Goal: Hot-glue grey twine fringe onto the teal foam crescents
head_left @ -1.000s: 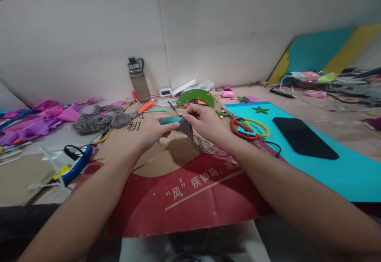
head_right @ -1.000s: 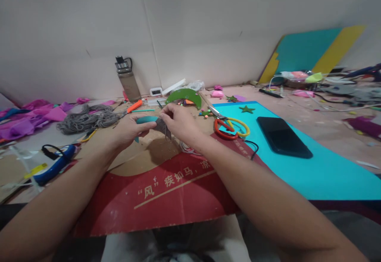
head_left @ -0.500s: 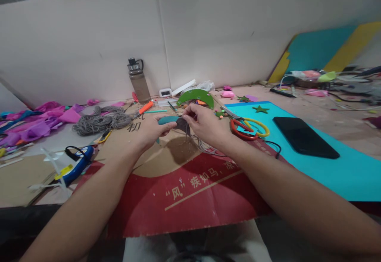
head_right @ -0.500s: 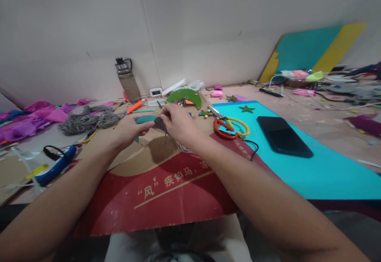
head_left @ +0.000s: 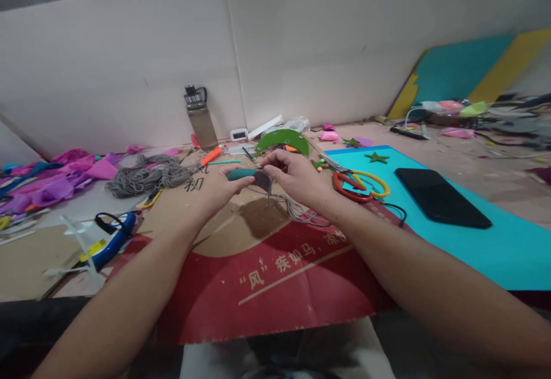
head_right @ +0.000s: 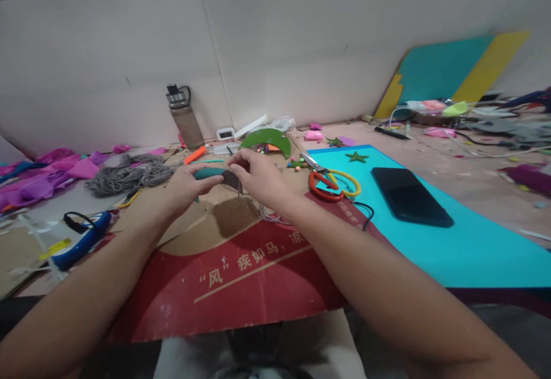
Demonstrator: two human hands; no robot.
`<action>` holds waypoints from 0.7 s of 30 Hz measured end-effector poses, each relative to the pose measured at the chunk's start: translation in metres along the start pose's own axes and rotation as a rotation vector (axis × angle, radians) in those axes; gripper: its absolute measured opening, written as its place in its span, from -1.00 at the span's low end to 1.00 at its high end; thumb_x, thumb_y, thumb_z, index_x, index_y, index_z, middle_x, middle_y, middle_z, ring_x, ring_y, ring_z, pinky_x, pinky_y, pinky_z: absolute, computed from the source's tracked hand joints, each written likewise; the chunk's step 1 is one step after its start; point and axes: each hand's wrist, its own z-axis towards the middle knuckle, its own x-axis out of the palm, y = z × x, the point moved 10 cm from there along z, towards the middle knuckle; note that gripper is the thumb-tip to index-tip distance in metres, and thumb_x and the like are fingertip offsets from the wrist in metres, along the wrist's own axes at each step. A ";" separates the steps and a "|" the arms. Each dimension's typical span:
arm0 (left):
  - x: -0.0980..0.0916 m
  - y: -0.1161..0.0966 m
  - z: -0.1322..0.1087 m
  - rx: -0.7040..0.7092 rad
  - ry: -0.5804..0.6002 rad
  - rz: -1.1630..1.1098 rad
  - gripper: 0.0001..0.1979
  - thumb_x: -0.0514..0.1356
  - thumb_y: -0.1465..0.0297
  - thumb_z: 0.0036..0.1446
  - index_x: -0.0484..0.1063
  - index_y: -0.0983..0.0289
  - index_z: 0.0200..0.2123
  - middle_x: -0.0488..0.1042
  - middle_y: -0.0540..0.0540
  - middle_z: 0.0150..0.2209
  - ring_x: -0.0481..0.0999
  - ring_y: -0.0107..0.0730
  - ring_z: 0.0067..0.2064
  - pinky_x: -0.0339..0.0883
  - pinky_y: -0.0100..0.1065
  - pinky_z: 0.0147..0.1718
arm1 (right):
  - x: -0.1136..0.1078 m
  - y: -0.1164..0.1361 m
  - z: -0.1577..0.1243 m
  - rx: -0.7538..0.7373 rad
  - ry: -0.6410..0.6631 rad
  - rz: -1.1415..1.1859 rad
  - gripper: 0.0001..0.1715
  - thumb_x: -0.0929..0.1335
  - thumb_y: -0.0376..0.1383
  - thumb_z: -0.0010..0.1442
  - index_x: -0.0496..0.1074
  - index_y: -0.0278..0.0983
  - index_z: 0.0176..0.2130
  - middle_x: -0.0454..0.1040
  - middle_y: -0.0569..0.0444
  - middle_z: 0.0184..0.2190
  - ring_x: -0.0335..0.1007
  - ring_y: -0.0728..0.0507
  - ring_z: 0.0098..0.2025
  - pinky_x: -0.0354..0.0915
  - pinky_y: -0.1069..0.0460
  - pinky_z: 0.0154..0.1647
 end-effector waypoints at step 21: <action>-0.026 -0.023 -0.008 0.297 -0.253 0.116 -0.84 0.28 0.28 0.10 0.59 0.22 -0.29 0.55 0.06 -0.33 0.49 -0.36 -0.28 0.34 -0.37 -0.24 | -0.067 -0.015 0.003 0.032 -0.297 -0.183 -0.86 0.30 -0.27 0.18 0.41 -0.27 -0.24 0.49 -0.01 -0.28 0.38 -0.13 -0.25 0.27 -0.06 -0.17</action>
